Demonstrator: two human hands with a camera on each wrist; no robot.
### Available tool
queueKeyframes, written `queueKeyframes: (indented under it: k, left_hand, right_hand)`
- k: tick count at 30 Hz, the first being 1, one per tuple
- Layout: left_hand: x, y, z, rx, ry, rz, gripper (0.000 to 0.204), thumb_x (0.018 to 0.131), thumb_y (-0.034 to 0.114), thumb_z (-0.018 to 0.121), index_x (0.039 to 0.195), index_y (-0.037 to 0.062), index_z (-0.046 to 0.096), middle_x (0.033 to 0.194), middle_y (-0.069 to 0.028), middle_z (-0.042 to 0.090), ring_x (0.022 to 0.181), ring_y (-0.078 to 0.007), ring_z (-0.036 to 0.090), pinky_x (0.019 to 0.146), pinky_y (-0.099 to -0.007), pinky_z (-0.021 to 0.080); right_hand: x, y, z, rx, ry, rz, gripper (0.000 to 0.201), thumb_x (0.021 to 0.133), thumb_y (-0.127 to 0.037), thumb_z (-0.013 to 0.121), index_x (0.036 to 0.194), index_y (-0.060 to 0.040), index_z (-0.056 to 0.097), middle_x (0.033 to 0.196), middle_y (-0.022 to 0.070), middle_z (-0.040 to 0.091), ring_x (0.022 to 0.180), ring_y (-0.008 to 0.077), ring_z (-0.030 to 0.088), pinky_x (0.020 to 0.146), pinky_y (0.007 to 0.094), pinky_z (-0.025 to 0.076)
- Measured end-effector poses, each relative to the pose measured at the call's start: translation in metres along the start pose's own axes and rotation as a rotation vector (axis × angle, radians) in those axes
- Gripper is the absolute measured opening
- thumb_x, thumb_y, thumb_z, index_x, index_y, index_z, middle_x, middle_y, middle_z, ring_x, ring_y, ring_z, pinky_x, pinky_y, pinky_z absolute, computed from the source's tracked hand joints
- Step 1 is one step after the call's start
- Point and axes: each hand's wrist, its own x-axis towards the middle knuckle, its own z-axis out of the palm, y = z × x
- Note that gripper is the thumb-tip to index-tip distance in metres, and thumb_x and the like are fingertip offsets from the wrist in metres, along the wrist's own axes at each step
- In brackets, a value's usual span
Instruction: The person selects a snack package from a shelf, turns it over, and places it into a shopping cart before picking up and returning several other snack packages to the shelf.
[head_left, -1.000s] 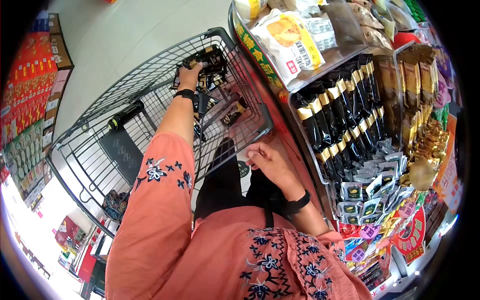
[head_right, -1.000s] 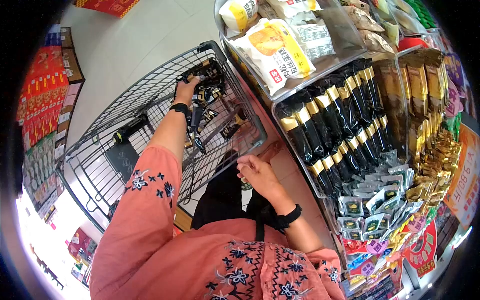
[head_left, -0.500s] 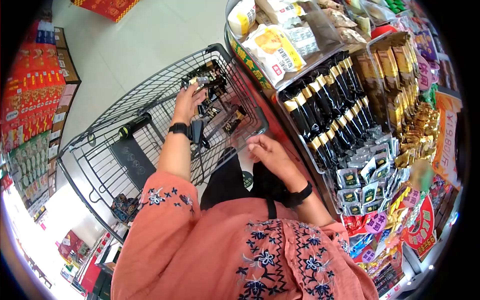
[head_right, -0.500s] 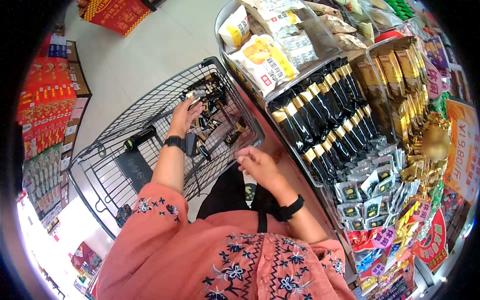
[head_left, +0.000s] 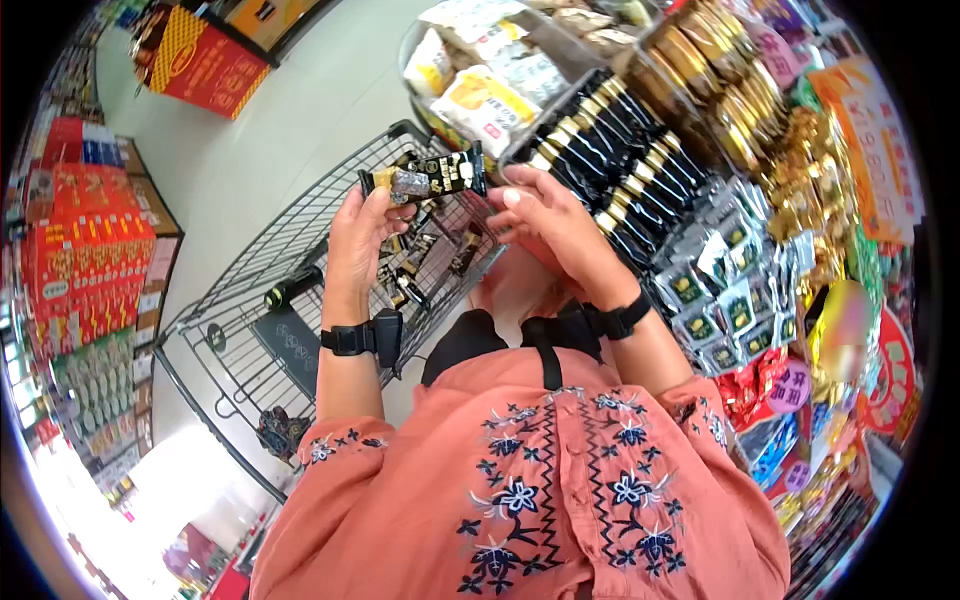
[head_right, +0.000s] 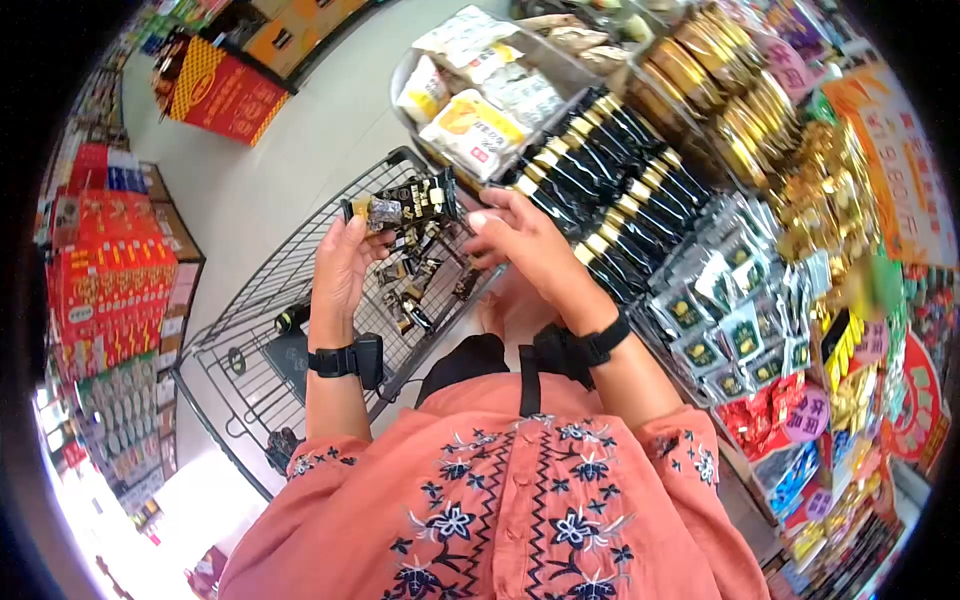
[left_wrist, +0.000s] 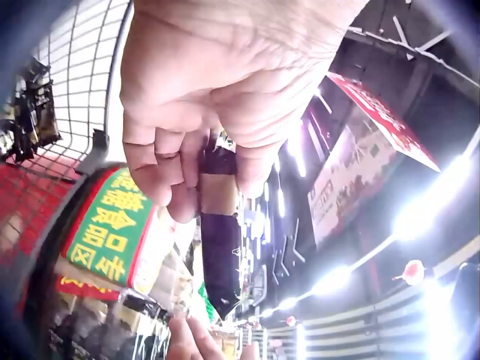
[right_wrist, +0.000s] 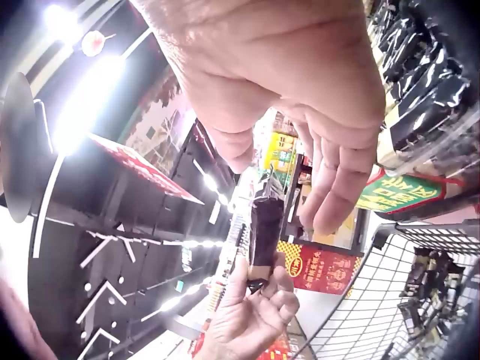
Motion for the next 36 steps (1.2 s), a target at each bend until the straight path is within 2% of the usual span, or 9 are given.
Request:
queueKeyframes:
  k: [4, 5, 8, 15, 17, 22, 24, 29, 36]
  left_hand:
    - [0.006, 0.003, 0.048, 0.188, -0.125, 0.004, 0.039, 0.104, 0.03, 0.062, 0.129, 0.0009, 0.058, 0.114, -0.0082, 0.071, 0.095, -0.0187, 0.071, 0.077, -0.0285, 0.054]
    - [0.008, 0.002, 0.058, 0.237, -0.158, 0.002, 0.039, 0.104, 0.03, 0.061, 0.13, 0.001, 0.058, 0.114, -0.0082, 0.071, 0.094, -0.0186, 0.071, 0.076, -0.0283, 0.054]
    - [0.005, 0.001, 0.087, 0.219, -0.216, -0.004, 0.039, 0.108, 0.035, 0.056, 0.127, 0.0016, 0.06, 0.111, -0.0073, 0.072, 0.092, -0.0175, 0.071, 0.075, -0.0281, 0.054]
    - [0.0, -0.003, 0.134, 0.193, -0.289, -0.014, 0.04, 0.109, 0.037, 0.053, 0.125, 0.0016, 0.062, 0.103, -0.0074, 0.071, 0.081, -0.0147, 0.067, 0.067, -0.0273, 0.052]
    - [-0.002, -0.006, 0.144, 0.195, -0.284, -0.044, 0.04, 0.109, 0.037, 0.054, 0.126, 0.0015, 0.061, 0.099, -0.007, 0.07, 0.078, -0.0137, 0.065, 0.066, -0.0274, 0.052]
    - [0.001, -0.007, 0.163, 0.126, -0.27, -0.246, 0.04, 0.108, 0.037, 0.051, 0.128, 0.0029, 0.061, 0.08, -0.0052, 0.059, 0.066, -0.0154, 0.057, 0.059, -0.0296, 0.046]
    - [0.0, -0.009, 0.166, 0.112, -0.267, -0.253, 0.04, 0.108, 0.037, 0.051, 0.126, 0.0031, 0.061, 0.079, -0.0047, 0.058, 0.065, -0.0154, 0.056, 0.058, -0.0302, 0.046]
    - [0.001, -0.014, 0.169, 0.081, -0.272, -0.257, 0.04, 0.108, 0.04, 0.052, 0.123, 0.0034, 0.062, 0.078, -0.0043, 0.056, 0.065, -0.0159, 0.055, 0.058, -0.0313, 0.045]
    - [0.0, -0.014, 0.169, 0.161, -0.3, -0.17, 0.038, 0.106, 0.04, 0.058, 0.121, 0.0048, 0.063, 0.087, -0.005, 0.066, 0.07, -0.0135, 0.062, 0.058, -0.026, 0.048]
  right_hand:
    - [-0.012, -0.011, -0.021, 0.091, 0.034, -0.041, 0.06, 0.103, -0.029, 0.064, 0.148, 0.0036, 0.041, 0.122, 0.0133, 0.064, 0.098, 0.0219, 0.072, 0.079, 0.0308, 0.059]
    - [-0.014, -0.012, -0.027, 0.122, 0.035, -0.058, 0.042, 0.104, -0.025, 0.062, 0.135, 0.0013, 0.052, 0.116, 0.0109, 0.066, 0.097, 0.0198, 0.072, 0.077, 0.0286, 0.058]
    - [-0.023, -0.011, -0.054, 0.085, 0.062, -0.083, 0.018, 0.104, -0.023, 0.061, 0.104, -0.0047, 0.061, 0.103, 0.0077, 0.068, 0.09, 0.0148, 0.071, 0.074, 0.0275, 0.059]
    - [-0.052, -0.014, -0.095, 0.186, 0.215, -0.098, 0.026, 0.102, -0.028, 0.064, 0.113, -0.0045, 0.061, 0.106, 0.0063, 0.066, 0.085, 0.0154, 0.071, 0.071, 0.0272, 0.059]
    - [-0.061, -0.017, -0.098, 0.179, 0.234, -0.087, 0.031, 0.101, -0.031, 0.064, 0.116, -0.0041, 0.061, 0.099, 0.0075, 0.068, 0.075, 0.0149, 0.069, 0.065, 0.0269, 0.058]
    - [-0.068, -0.011, -0.116, 0.242, 0.218, 0.029, 0.034, 0.104, -0.035, 0.06, 0.118, -0.0043, 0.063, 0.087, 0.0102, 0.069, 0.061, 0.0148, 0.065, 0.056, 0.0286, 0.056]
    - [-0.071, -0.009, -0.119, 0.292, 0.22, 0.044, 0.032, 0.101, -0.035, 0.063, 0.105, -0.0025, 0.064, 0.084, 0.0107, 0.069, 0.062, 0.0176, 0.067, 0.056, 0.0297, 0.057]
    - [-0.071, -0.005, -0.13, 0.311, 0.196, 0.054, 0.034, 0.101, -0.036, 0.064, 0.106, -0.0023, 0.064, 0.083, 0.0115, 0.069, 0.062, 0.0196, 0.07, 0.054, 0.0308, 0.057]
    - [-0.071, -0.006, -0.133, 0.27, 0.149, -0.02, 0.033, 0.102, -0.034, 0.066, 0.112, -0.0031, 0.063, 0.09, 0.0087, 0.069, 0.067, 0.0169, 0.071, 0.057, 0.0279, 0.058]
